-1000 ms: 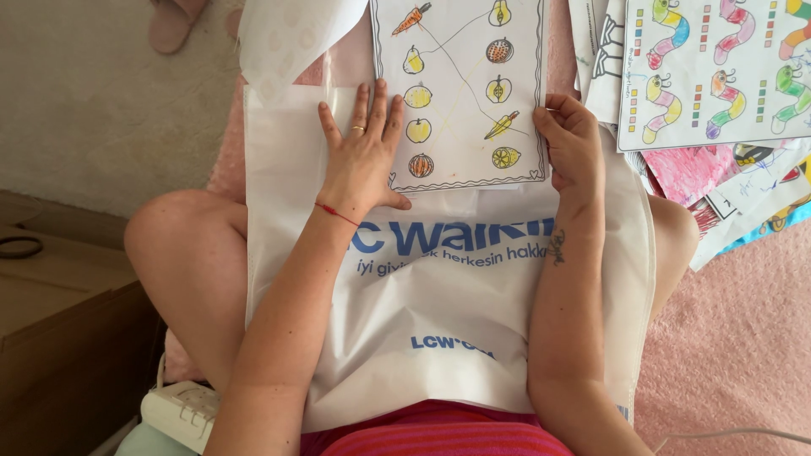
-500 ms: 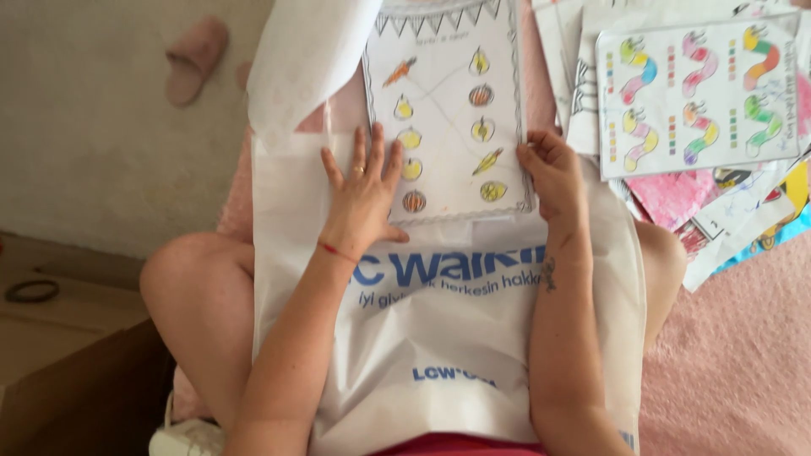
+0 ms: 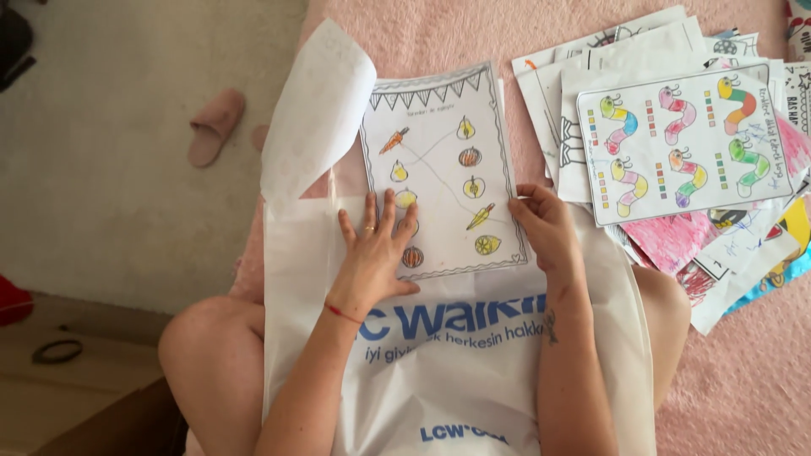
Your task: Sorting through a large stack of children's drawings and educational worksheets on a bed.
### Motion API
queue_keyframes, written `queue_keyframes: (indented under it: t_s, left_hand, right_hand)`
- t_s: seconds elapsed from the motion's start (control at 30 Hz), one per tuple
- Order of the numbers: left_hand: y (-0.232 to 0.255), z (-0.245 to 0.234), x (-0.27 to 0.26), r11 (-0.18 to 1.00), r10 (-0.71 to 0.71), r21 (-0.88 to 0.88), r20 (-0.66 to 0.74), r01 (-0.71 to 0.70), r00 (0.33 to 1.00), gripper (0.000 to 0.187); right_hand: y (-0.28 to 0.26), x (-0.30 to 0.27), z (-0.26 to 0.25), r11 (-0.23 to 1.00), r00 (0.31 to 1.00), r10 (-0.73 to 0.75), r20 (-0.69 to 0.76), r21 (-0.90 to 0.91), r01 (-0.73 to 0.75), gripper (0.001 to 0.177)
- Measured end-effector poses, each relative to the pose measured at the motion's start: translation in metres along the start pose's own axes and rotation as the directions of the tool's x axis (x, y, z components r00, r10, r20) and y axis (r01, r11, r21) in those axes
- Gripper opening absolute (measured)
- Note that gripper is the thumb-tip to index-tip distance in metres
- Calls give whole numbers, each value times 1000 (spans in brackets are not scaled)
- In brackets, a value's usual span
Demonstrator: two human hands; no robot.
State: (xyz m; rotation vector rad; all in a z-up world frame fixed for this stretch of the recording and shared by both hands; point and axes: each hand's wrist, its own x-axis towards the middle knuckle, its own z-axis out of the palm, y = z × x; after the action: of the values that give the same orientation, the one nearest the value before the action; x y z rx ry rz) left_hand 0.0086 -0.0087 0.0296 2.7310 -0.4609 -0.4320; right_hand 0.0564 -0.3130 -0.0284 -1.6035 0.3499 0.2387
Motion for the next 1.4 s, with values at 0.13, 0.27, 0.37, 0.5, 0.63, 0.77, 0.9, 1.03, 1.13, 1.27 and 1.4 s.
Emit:
queue_keyframes:
  t_s: [0.13, 0.27, 0.37, 0.5, 0.63, 0.77, 0.9, 1.03, 1.13, 1.27, 1.4]
  left_hand:
    - [-2, 1, -1, 1000, 0, -12, 31, 0, 1000, 131]
    - [0, -10, -1, 998, 33, -56, 57, -30, 998, 119]
    - [2, -11, -2, 995, 59, -79, 48, -55, 997, 108]
    - [2, -8, -1, 990, 83, -113, -48, -88, 995, 95]
    - [1, -11, 1, 987, 97, -123, -62, -104, 993, 93]
    - [6, -19, 3, 974, 176, -128, -95, -188, 980, 85]
    - [5, -12, 0, 939, 281, -139, -220, -315, 934, 52]
    - [-27, -1, -5, 830, 82, -476, -412, -291, 908, 25]
    - [-68, 6, -10, 776, -570, -558, -419, 295, 707, 43]
    - [-96, -10, -14, 344, -756, -904, -426, -253, 497, 21]
    - [-104, -12, -19, 305, -791, -852, -475, -425, 385, 24]
  right_hand:
    - [-14, -6, 7, 999, 999, 47, 4, -28, -46, 32]
    - [-27, -13, 12, 999, 999, 33, 43, 6, -33, 35]
    - [-49, -23, 24, 999, 998, 14, 59, 33, -16, 38]
    - [-49, -24, 25, 997, 999, -14, 34, 81, 11, 43]
    - [-54, -25, 30, 993, 1000, -7, 29, 115, 3, 43]
    - [-55, -25, 30, 987, 999, -13, 35, 159, 8, 43]
    - [-62, -29, 32, 981, 1000, 21, -18, 195, -18, 46]
    - [-91, -41, 47, 913, 995, 26, -98, 409, 16, 35]
    - [-48, -32, 40, 981, 984, -111, -140, -172, 86, 41]
    - [-14, -28, 40, 418, 908, -410, -85, -903, 104, 78]
    - [-21, -29, 41, 378, 949, -270, -163, -924, -51, 80]
